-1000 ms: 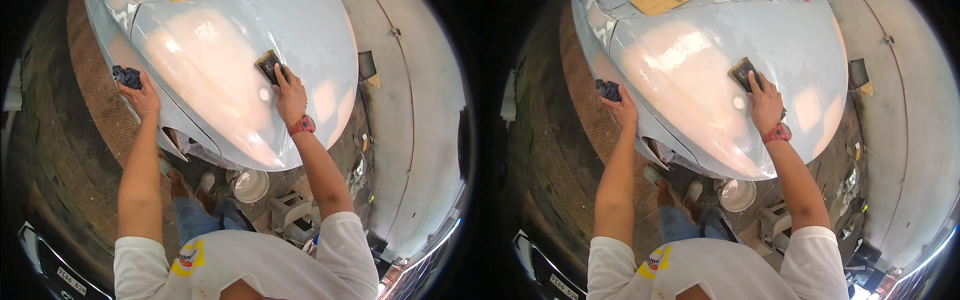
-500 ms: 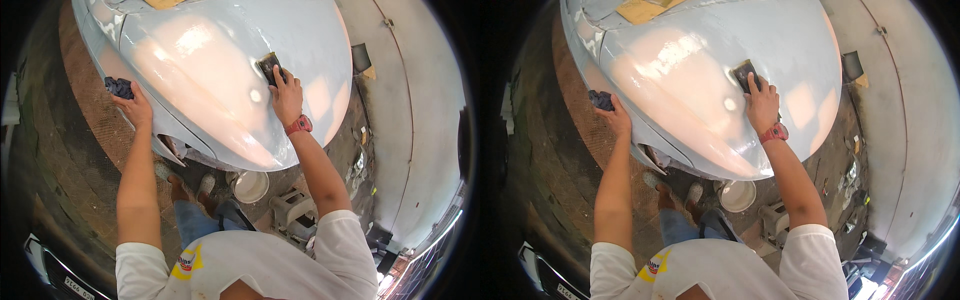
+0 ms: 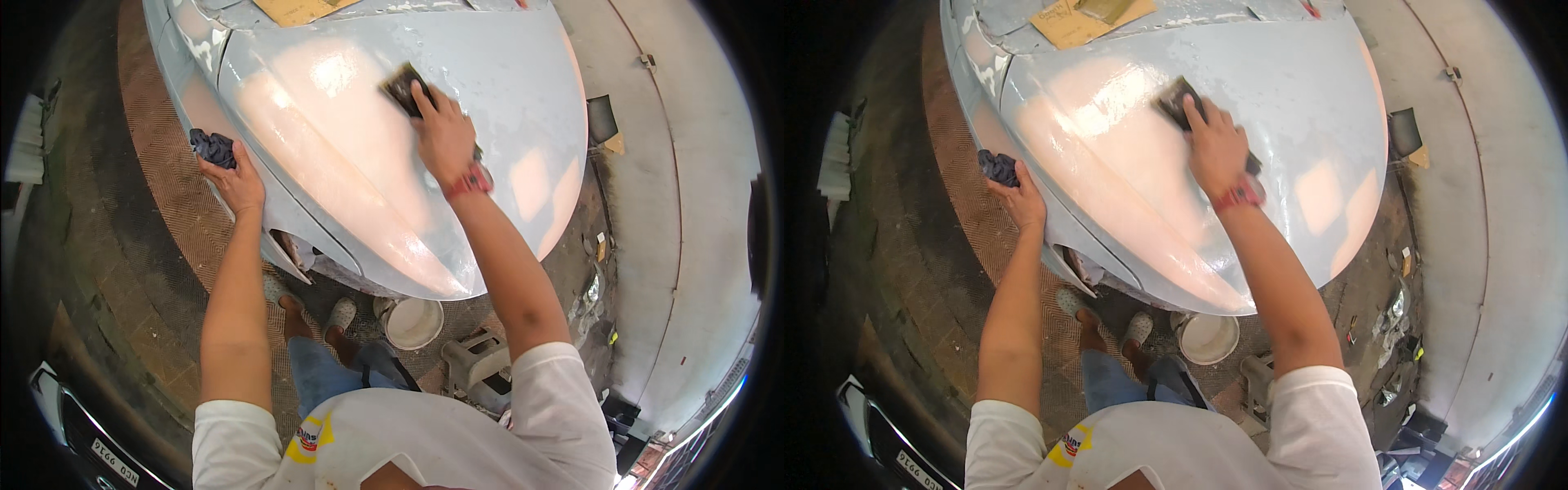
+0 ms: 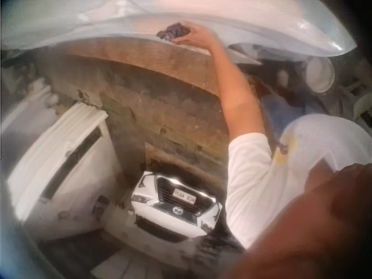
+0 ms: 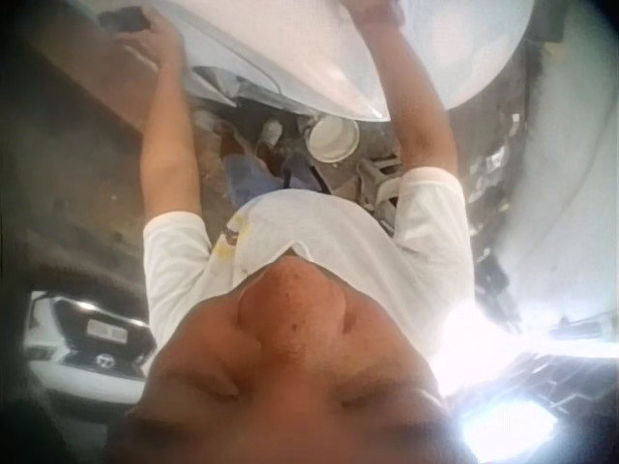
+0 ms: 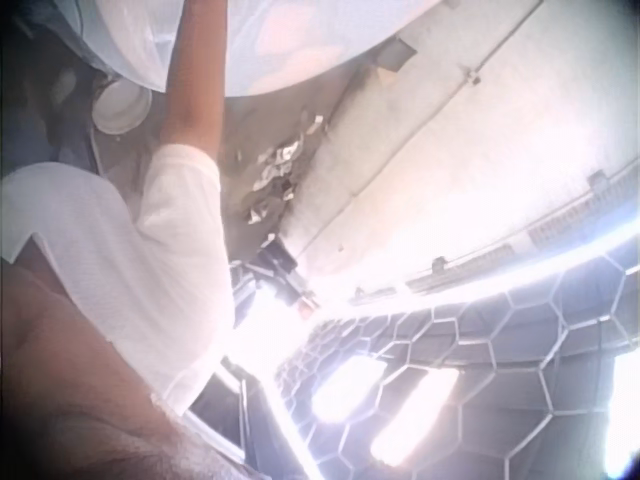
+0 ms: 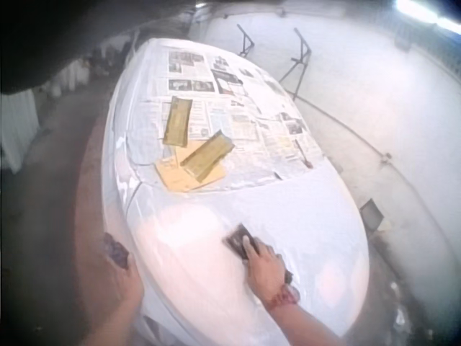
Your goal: The person uses a sanding block and a cloth to wet-sand the hood of a white car. They repeatedly rub the surface with the sanding block, wipe with the cloth, and occasionally dip the cloth into a bucket of water.
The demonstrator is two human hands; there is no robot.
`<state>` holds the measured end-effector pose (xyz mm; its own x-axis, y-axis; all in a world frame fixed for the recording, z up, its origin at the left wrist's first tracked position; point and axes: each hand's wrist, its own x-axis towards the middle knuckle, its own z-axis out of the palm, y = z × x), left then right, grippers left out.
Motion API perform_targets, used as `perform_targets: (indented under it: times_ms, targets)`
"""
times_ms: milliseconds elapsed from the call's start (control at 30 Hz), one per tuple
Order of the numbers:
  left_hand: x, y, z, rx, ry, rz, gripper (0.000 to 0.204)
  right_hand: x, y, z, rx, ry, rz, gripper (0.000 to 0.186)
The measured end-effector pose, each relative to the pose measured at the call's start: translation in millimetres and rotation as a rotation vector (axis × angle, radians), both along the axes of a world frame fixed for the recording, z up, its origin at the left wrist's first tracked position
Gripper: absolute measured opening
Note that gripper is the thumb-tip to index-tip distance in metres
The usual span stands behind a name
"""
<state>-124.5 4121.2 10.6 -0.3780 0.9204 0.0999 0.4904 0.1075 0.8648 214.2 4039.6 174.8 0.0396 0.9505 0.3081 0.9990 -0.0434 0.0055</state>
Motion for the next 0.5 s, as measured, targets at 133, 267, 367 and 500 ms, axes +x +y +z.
perform_targets:
  times_ms: [133, 267, 367, 500]
  targets:
    - [-17.4, 2.0, -9.2, 0.029, 0.044, 0.024, 0.101, -42.1, -37.6, -15.7, -0.124, -0.024, 0.023, 0.069]
    - [-9.4, -1.8, -9.1, 0.050, 0.027, 0.031, 0.100, -48.5, -133.8, -37.5, -0.183, -0.036, 0.085, 0.081]
    - [-11.7, 0.5, -9.4, 0.079, 0.005, 0.032, 0.101, -49.8, -63.9, -15.1, -0.165, -0.035, 0.074, 0.077]
    - [3.7, 0.1, 6.4, 0.047, -0.070, 0.005, 0.102, -31.9, 56.9, 2.4, -0.072, -0.061, 0.007, 0.067]
